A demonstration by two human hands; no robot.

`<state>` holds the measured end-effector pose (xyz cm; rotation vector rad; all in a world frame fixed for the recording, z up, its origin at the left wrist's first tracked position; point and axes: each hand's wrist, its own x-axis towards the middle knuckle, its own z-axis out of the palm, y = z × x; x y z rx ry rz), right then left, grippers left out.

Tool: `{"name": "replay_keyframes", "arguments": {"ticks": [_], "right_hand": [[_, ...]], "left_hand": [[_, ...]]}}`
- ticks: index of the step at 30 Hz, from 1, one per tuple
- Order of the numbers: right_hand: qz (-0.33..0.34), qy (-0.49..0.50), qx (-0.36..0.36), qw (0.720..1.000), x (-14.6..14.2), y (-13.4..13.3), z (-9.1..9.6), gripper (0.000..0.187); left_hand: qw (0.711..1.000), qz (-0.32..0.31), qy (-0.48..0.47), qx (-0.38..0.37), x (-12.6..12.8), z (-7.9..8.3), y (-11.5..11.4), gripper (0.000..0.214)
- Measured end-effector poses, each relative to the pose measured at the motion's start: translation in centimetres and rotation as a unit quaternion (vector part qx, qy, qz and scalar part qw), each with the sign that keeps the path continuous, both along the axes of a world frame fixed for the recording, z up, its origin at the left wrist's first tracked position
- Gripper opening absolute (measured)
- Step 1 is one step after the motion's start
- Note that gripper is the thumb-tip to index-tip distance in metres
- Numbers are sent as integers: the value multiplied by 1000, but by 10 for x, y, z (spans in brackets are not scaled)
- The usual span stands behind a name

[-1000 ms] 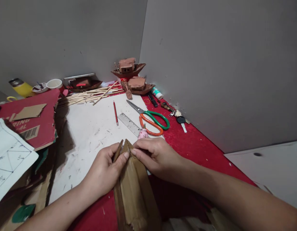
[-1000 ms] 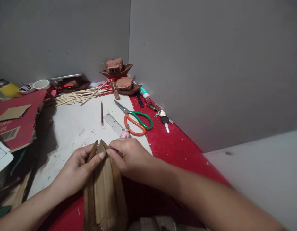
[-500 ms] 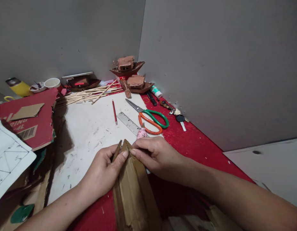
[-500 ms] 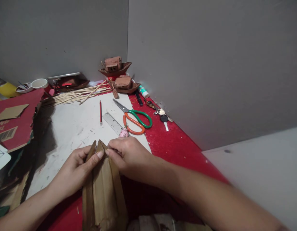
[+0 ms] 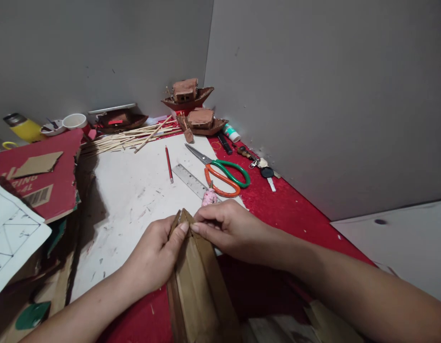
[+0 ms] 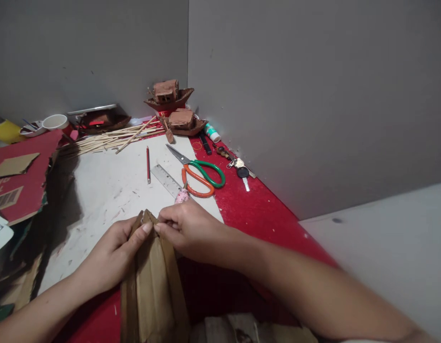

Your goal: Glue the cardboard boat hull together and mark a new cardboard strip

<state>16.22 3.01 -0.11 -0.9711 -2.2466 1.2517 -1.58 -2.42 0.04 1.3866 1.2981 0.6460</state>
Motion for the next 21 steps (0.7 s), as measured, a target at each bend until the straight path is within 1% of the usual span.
{"name": "replay_keyframes", "arguments": {"ticks": [2,3,6,8,12,16,21], "right_hand": [[1,-10,-28,1000,4,1,4,31],[-11,-10,-34,999,5,2,6,29],[-82,19,-39,996,9,4,11,20],[-104,51,-51,992,9,5,13,18],[-69,84,-45,993,1,6,10,11],[-77,75,-75,991,-6,6,5,9],[-76,82,-74,991,-8,5,3,8]], "left_hand": [[1000,-12,1,-4,-1,-1,1,34],[1000,-16,0,-5,-1,-1,1,35],[1000,-23,-15,-5,1,0,3,35],[999,-29,-23,-3,3,2,3,35],[999,-31,-10,3,6,2,4,33],[999,-34,1,6,7,0,4,36],[999,-40,18,6,8,4,4,36]]}}
